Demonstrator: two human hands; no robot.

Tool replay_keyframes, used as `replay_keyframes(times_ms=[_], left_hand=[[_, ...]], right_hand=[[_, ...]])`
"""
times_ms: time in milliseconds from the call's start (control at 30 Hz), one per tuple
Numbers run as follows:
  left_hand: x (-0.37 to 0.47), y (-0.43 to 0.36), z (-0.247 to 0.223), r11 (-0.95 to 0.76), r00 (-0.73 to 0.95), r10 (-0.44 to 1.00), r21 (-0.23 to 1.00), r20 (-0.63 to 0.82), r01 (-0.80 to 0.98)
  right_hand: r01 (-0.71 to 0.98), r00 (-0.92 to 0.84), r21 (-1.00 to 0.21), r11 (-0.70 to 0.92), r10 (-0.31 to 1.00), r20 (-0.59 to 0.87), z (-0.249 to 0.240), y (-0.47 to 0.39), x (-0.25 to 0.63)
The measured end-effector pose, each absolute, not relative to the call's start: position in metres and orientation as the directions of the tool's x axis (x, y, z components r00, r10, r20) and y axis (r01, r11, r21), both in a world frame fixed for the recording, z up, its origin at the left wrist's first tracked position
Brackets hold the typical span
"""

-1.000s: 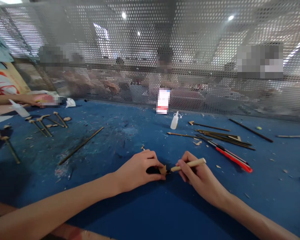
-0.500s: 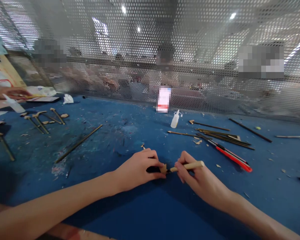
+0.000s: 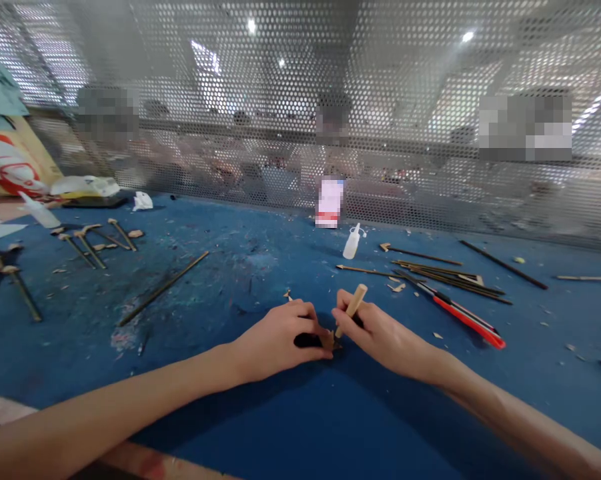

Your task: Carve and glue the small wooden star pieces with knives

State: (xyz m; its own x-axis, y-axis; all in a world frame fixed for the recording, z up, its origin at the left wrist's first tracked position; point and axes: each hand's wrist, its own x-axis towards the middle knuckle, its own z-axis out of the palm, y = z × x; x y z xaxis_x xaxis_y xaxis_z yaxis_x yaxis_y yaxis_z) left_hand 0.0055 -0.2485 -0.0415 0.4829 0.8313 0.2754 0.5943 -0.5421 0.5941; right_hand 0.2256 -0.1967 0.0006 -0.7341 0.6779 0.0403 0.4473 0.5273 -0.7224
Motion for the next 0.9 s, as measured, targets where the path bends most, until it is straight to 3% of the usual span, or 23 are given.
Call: replay_keyframes(times_ms=[167, 400, 900], left_hand=[[0.006, -0.25, -0.036, -0.533, 0.5, 0.832, 0.595, 0.24, 0.602], [0.005, -0.25, -0.035, -0.54, 0.511, 0.825, 0.604, 0.241, 0.586], [0.002, -0.247, -0.035, -0.523, 0.536, 0.824, 0.612, 0.184, 0.593]], right_hand=[[0.41, -0.636, -0.818, 0.404, 0.769, 0.062, -0.023, -0.193, 0.228], [0.359, -0.621, -0.888, 0.288, 0.784, 0.004, -0.034, -0.188, 0.229], [0.381, -0.631, -0.872, 0.307, 0.776, -0.003, -0.031, -0.189, 0.228]])
